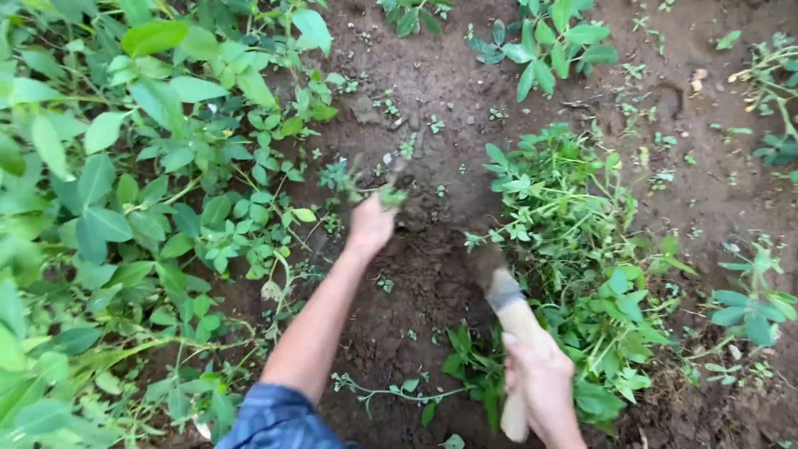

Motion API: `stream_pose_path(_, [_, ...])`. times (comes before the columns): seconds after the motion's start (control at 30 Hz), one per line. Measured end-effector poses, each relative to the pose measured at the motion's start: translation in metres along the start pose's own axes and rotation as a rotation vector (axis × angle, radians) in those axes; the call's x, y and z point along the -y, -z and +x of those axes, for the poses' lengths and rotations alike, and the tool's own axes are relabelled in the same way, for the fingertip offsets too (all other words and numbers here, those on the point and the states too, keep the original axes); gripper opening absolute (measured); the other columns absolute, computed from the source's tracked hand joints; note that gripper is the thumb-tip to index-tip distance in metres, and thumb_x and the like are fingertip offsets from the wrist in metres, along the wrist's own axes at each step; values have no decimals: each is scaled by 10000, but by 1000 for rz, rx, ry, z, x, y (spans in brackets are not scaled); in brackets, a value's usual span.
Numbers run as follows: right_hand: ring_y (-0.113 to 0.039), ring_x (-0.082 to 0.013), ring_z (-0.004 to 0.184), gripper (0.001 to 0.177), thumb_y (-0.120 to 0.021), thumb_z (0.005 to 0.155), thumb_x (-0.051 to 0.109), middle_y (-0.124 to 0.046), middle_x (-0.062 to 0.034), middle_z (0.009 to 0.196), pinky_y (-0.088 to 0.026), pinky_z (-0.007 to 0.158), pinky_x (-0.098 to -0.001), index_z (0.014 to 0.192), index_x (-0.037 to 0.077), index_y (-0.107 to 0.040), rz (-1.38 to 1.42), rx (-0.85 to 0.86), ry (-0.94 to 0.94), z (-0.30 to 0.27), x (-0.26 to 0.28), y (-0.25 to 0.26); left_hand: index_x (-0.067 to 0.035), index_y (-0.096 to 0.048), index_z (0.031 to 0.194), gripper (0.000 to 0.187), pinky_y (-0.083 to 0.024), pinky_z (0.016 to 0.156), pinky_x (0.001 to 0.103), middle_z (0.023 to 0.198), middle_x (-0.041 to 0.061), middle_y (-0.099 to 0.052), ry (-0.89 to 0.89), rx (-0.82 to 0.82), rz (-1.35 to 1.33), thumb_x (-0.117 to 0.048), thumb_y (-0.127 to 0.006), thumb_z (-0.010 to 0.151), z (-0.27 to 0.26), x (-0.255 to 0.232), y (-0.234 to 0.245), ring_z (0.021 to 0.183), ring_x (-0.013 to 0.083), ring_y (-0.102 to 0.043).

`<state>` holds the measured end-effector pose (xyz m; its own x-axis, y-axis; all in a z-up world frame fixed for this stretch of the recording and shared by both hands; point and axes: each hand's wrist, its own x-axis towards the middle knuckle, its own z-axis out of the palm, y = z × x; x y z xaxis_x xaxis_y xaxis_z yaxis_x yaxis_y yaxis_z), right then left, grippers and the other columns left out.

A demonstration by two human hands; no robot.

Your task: Using a hand trowel to remove weeds or plants from a garden bed.

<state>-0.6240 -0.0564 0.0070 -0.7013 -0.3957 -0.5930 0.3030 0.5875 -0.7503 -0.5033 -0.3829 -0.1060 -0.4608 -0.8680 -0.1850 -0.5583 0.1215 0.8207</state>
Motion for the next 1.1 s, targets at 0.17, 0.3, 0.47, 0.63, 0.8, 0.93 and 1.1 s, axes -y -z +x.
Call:
stream_pose_path(0.17, [-480, -212, 405, 260, -765, 783, 221, -546, -106, 583, -379, 372, -387, 987, 78, -691, 236, 146, -597, -23, -55, 17, -117, -555, 1363, 379, -614, 777, 400, 1169, 131, -677, 294, 270, 260, -161, -585, 988, -76, -15, 75, 899, 272, -723])
stream_pose_path(0.3, [-482, -209, 416, 295, -782, 807, 252, -573, -104, 614, -425, 400, -373, 993, 54, -667, 173, 271, -606, -26, -53, -34, -73, -678, 1099, 171, -609, 835, 404, 1259, 159, -576, 118, 294, 546, -178, -665, 965, -126, 20, 40, 980, 280, -687])
stream_pose_path(0.47, [-519, -191, 424, 332, -781, 804, 129, -618, -120, 647, -446, 401, -353, 1091, -19, -707, -36, 298, -154, -20, -57, -42, -68, -558, 1235, 246, -604, 825, 491, 1320, 191, -491, 25, 257, 614, -80, -597, 993, -134, -10, 43, 1110, 405, -632])
stream_pose_path(0.63, [-663, -122, 658, 613, -767, 712, -7, -742, -87, 873, -520, 597, -304, 1304, 43, -619, -232, 371, 451, -57, -28, -36, -83, -483, 1408, 413, -570, 977, 393, 1337, 156, -544, 299, 211, -289, -257, -478, 1033, -186, 49, 28, 1192, 302, -624])
stream_pose_path(0.8, [-551, -259, 411, 481, -772, 755, -30, -628, -218, 633, -477, 407, -412, 1231, 3, -709, -150, 277, -224, -44, -64, -17, -129, -571, 1349, 407, -645, 871, 382, 1417, 182, -617, 6, 19, -75, -183, -545, 946, -213, 49, 74, 1035, 271, -734])
stream_pose_path(0.93, [-550, -242, 405, 466, -750, 722, -38, -642, -192, 633, -474, 383, -404, 1182, -68, -679, -24, 315, -227, -46, -55, -28, -154, -151, 1638, 770, -586, 644, 407, 927, 182, -749, 616, -86, 14, -229, -540, 978, -200, 41, 118, 698, 261, -683])
stream_pose_path(1.1, [-540, -251, 402, 416, -775, 751, 6, -628, -197, 620, -457, 374, -411, 1150, -68, -687, -29, 339, -303, -59, -48, -44, -110, 62, 1622, 949, -572, 573, 340, 988, 170, -712, 718, -222, -77, -240, -621, 976, -199, 62, 134, 656, 196, -650])
